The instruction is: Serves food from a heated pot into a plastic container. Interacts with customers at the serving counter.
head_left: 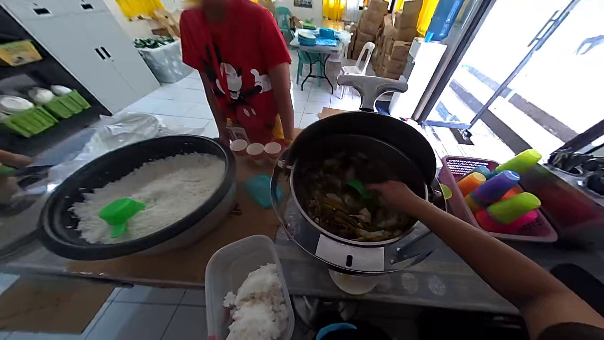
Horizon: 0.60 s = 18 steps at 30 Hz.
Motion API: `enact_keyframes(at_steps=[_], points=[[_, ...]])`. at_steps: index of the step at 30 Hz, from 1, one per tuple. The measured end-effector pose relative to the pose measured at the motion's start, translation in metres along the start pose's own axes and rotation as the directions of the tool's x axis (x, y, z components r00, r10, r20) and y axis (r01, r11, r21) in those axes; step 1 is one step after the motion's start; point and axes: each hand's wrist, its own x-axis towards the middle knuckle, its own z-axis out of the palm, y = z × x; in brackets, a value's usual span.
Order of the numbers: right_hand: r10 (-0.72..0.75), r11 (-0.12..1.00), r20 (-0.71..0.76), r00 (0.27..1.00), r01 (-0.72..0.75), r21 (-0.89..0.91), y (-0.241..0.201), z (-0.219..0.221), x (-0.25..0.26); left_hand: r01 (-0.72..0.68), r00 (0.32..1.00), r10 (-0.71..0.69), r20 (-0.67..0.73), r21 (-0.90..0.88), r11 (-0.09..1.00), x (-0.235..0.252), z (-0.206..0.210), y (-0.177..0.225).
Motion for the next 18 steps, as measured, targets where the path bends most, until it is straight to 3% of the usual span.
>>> enact_keyframes(at_steps=[4, 6, 9, 14, 18], points=[[-0.023, 0.962, 0.069, 0.997, 0.003, 0.272, 0.011, -0.001, -0.014, -0.025, 1.0, 0.026, 0.01, -0.066, 0.997, 0.0, -0.009, -0.009], [-0.01, 0.898, 0.095, 0.995, -0.033, 0.438, 0.006, 0.004, -0.007, -0.031, 0.998, 0.028, -0.057, -0.057, 0.998, 0.0, -0.006, -0.01], [0.018, 0.772, 0.115, 0.993, -0.087, 0.63, -0.002, 0.01, 0.004, -0.017, 1.0, 0.016, -0.026, -0.041, 0.999, 0.003, -0.009, -0.011], [0.078, 0.55, 0.12, 0.99, -0.143, 0.823, 0.017, 0.008, -0.003, -0.002, 1.0, 0.001, -0.012, -0.069, 0.998, 0.008, -0.007, -0.011], [0.117, 0.458, 0.058, 0.992, -0.105, 0.883, 0.03, 0.001, -0.016, 0.015, 1.0, -0.016, -0.014, -0.068, 0.998, 0.009, -0.009, -0.011]])
